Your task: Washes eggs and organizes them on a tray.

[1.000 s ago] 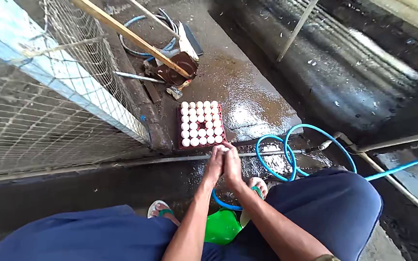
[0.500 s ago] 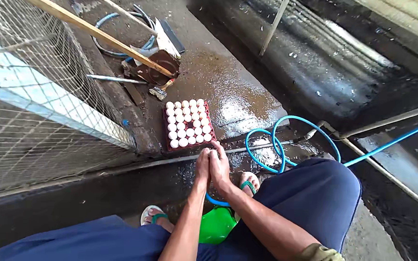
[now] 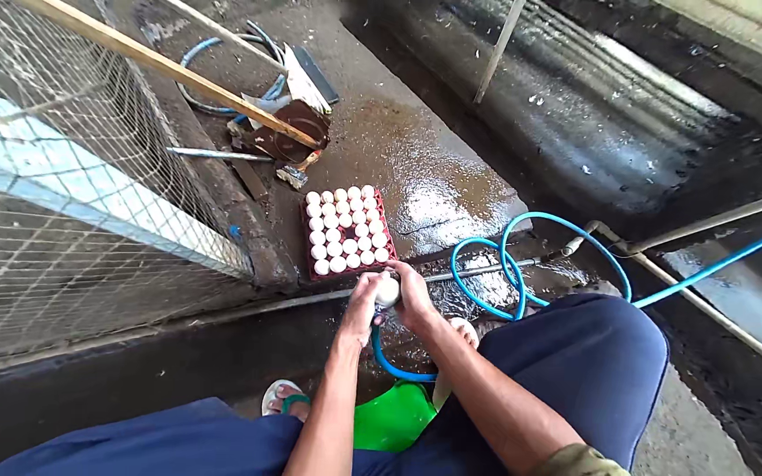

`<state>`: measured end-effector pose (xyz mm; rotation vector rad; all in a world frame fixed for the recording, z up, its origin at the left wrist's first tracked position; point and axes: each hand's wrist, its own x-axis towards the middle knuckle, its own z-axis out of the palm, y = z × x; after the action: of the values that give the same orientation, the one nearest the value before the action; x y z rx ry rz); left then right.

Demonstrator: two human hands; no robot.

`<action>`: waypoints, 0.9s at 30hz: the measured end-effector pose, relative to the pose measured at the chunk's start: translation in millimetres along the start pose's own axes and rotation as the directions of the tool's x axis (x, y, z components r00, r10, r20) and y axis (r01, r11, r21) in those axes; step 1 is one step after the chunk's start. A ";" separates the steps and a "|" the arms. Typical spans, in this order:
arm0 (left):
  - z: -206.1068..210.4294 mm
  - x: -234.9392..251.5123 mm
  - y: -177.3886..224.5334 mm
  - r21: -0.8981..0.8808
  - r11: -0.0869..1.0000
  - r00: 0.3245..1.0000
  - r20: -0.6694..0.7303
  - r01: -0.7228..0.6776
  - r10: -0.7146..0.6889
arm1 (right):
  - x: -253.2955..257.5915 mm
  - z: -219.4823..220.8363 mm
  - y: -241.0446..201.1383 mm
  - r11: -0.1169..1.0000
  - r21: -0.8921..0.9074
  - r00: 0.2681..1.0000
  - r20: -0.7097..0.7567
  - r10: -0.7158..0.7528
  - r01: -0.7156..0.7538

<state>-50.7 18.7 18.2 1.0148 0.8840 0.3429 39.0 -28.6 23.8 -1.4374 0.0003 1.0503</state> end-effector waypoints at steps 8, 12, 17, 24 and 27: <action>19.1 -1.1 -12.5 0.198 0.966 0.970 -0.146 -0.167 0.197 | -6.2 6.9 8.8 0.922 -0.333 0.973 -0.050 -0.224 0.195; 16.4 -3.6 -13.3 0.236 0.960 0.974 -0.130 -0.149 0.183 | -16.5 5.8 12.7 0.919 -0.307 0.966 -0.002 -0.259 0.246; 20.5 -3.3 -9.0 0.291 0.945 0.967 -0.156 -0.153 0.204 | -25.9 9.1 18.9 0.888 -0.348 0.942 -0.033 -0.333 0.301; 10.8 -2.8 -11.6 0.168 0.977 0.989 -0.058 -0.127 0.139 | 8.7 -0.9 5.6 0.997 -0.062 0.997 -0.060 0.047 -0.051; 8.8 0.7 -12.4 0.136 0.951 0.956 -0.057 -0.277 0.287 | -15.7 7.0 13.7 0.939 -0.238 0.967 -0.007 -0.256 0.247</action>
<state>-45.2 7.6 9.4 1.2575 0.8371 0.5760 18.0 -35.0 23.6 -1.6222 -0.2831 0.8313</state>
